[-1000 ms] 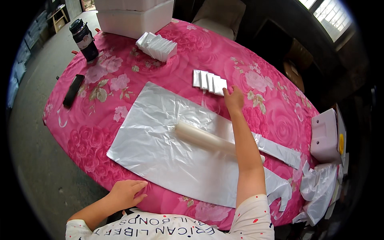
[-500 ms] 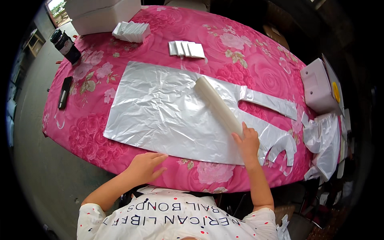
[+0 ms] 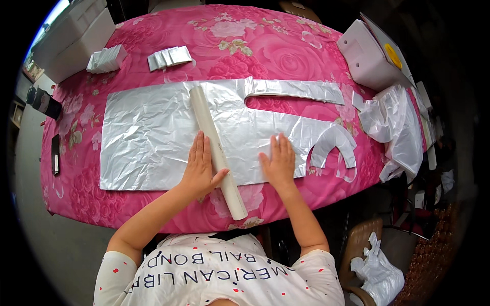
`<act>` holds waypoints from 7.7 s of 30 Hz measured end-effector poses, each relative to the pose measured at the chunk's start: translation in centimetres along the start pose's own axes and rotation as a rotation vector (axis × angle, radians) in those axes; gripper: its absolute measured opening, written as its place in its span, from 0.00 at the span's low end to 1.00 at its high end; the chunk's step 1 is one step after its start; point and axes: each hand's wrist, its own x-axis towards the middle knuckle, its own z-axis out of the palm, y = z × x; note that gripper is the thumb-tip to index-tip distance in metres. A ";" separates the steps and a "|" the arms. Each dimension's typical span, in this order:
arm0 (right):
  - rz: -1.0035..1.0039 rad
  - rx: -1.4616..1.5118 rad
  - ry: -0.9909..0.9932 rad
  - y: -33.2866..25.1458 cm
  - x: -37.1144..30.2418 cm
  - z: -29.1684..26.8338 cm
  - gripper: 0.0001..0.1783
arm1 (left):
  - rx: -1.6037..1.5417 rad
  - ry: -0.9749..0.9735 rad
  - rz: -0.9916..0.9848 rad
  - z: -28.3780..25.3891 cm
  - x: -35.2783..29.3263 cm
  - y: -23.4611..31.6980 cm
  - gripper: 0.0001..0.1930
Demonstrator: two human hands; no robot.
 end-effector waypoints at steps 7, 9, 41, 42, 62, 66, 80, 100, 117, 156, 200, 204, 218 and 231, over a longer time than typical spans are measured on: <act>0.408 -0.459 -0.164 13.2 1.5 -6.8 0.32 | 0.051 -0.019 0.055 0.1 1.4 1.3 0.47; 0.552 -0.751 -0.210 15.6 1.4 -9.7 0.30 | 0.062 -0.062 0.093 0.0 1.9 1.6 0.46; 0.308 0.341 0.442 15.3 1.0 -7.3 0.06 | -0.154 0.046 0.072 1.0 3.7 3.8 0.36; 0.340 0.510 0.439 12.3 1.3 -7.7 0.05 | -0.205 0.053 0.120 0.5 4.0 4.0 0.34; 0.176 0.171 -0.392 -10.0 -8.3 -6.9 0.31 | -0.998 -0.078 -0.900 -13.8 -4.3 -14.0 0.11; 0.378 0.419 -0.616 -9.8 -7.9 -6.8 0.26 | -0.863 -0.017 -0.903 -16.5 -6.2 -16.7 0.10; 0.431 0.441 -0.598 -7.7 -8.4 -6.7 0.21 | -0.040 0.114 0.255 -4.2 1.5 -0.9 0.30; 0.106 0.397 -0.686 -5.5 4.1 -5.1 0.33 | 0.211 -0.011 0.138 3.3 3.4 0.3 0.34; 0.932 2.172 0.081 -1.2 20.3 1.4 0.30 | 0.198 0.008 0.130 3.2 3.2 0.5 0.34; -0.103 1.313 -0.646 -17.6 3.7 -4.9 0.19 | 0.119 0.053 0.209 0.6 6.2 -2.2 0.33; -1.018 0.277 -0.390 -26.3 8.3 6.2 0.34 | 0.037 0.352 -0.501 -16.7 -18.3 -6.3 0.16; -1.136 0.273 -0.262 -32.4 8.9 8.5 0.35 | 0.023 0.370 -0.654 -16.1 -18.2 -5.5 0.17; -1.014 0.234 -0.374 -37.3 6.8 9.3 0.35 | -0.283 0.227 -1.023 -14.5 -19.1 -5.4 0.34; 0.470 2.061 -0.816 -31.6 5.8 0.3 0.31 | -2.175 -0.109 -0.346 -11.7 -17.7 -4.1 0.32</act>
